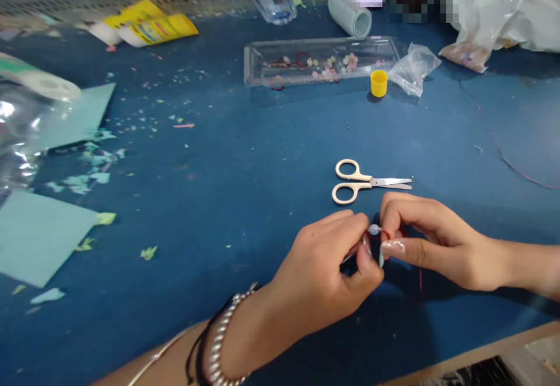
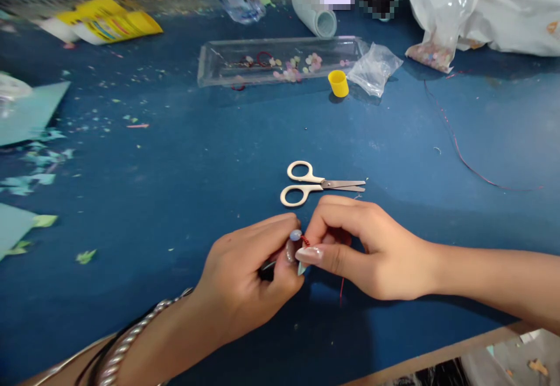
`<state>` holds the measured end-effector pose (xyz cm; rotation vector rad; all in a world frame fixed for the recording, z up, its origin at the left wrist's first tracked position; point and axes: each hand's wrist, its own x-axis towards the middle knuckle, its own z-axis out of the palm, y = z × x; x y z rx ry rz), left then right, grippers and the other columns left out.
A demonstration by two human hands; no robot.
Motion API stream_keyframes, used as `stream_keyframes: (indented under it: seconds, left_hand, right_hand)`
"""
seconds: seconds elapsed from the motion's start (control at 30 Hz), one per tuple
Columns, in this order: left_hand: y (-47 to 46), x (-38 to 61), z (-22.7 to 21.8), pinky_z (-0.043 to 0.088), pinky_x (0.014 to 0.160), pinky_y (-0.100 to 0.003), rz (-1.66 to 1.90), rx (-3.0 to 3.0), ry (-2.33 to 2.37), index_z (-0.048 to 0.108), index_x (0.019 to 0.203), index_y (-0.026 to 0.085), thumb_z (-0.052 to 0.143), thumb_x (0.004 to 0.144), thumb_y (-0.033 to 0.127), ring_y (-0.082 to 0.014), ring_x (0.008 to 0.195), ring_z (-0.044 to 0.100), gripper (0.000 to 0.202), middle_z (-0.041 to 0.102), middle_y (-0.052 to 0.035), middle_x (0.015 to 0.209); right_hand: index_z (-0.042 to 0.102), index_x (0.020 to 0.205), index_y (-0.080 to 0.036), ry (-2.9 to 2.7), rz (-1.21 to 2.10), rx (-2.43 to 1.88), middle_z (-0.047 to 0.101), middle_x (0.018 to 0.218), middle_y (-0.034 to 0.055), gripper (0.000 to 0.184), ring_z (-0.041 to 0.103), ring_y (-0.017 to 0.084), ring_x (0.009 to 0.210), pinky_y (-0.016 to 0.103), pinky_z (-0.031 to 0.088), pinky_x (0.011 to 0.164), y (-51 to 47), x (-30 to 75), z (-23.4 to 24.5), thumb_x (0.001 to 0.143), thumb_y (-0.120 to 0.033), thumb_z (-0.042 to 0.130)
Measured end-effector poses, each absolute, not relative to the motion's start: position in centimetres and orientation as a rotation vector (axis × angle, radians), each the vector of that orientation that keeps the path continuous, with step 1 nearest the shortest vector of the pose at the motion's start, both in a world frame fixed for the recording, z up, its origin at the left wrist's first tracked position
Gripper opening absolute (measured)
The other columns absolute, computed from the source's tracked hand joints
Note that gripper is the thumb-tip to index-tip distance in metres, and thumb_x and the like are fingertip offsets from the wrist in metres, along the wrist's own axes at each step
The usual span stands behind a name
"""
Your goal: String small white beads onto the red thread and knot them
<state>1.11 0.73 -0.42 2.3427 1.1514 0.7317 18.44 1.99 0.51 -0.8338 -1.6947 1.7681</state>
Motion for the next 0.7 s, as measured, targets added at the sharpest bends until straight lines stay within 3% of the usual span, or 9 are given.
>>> stream_keyframes:
  seconds: [0.13, 0.33, 0.57, 0.7]
  left_hand:
    - [0.99, 0.91, -0.52, 0.023, 0.042, -0.024, 0.81, 2.568, 1.124, 0.033, 0.054, 0.019, 0.039, 0.074, 0.006, -0.0098, 0.044, 0.026, 0.025, 0.029, 0.0055, 0.048]
    - [1.43, 0.39, -0.35, 0.024, 0.044, -0.028, 0.765, 2.814, 1.154, 0.036, 0.051, 0.021, 0.047, 0.074, 0.009, -0.0124, 0.044, 0.029, 0.028, 0.032, 0.0048, 0.045]
    - [1.21, 0.32, -0.43, 0.036, 0.045, -0.02, 0.734, 1.681, 1.143, 0.049, 0.086, 0.019, 0.036, 0.088, 0.016, -0.0092, 0.049, 0.046, 0.014, 0.048, 0.0053, 0.058]
    - [1.49, 0.56, -0.32, 0.036, 0.048, -0.02, 0.703, 1.156, 1.012, 0.051, 0.076, 0.019, 0.039, 0.089, 0.024, -0.0087, 0.05, 0.042, 0.019, 0.045, 0.0054, 0.054]
  right_hand:
    - [0.047, 0.072, -0.016, -1.673, 1.834, -0.844, 0.043, 0.07, -0.0021, 0.019, 0.038, 0.01, 0.063, 0.023, 0.032, 0.058, 2.06, 18.54, 0.6, 0.09, -0.024, 0.049]
    - [0.044, 0.072, -0.016, -1.715, 1.824, -0.825, 0.042, 0.072, -0.0014, 0.018, 0.037, 0.011, 0.065, 0.024, 0.031, 0.06, 2.01, 18.66, 0.67, 0.089, -0.019, 0.046]
    - [0.046, 0.075, -0.015, -1.437, 1.92, -0.822, 0.042, 0.069, -0.0026, 0.015, 0.036, 0.008, 0.06, 0.021, 0.03, 0.055, 2.04, 18.5, 0.5, 0.089, -0.018, 0.048]
    - [0.048, 0.075, -0.015, -1.335, 1.946, -0.75, 0.046, 0.074, -0.0011, 0.013, 0.042, 0.009, 0.065, 0.021, 0.035, 0.06, 2.12, 18.39, 0.41, 0.088, -0.012, 0.049]
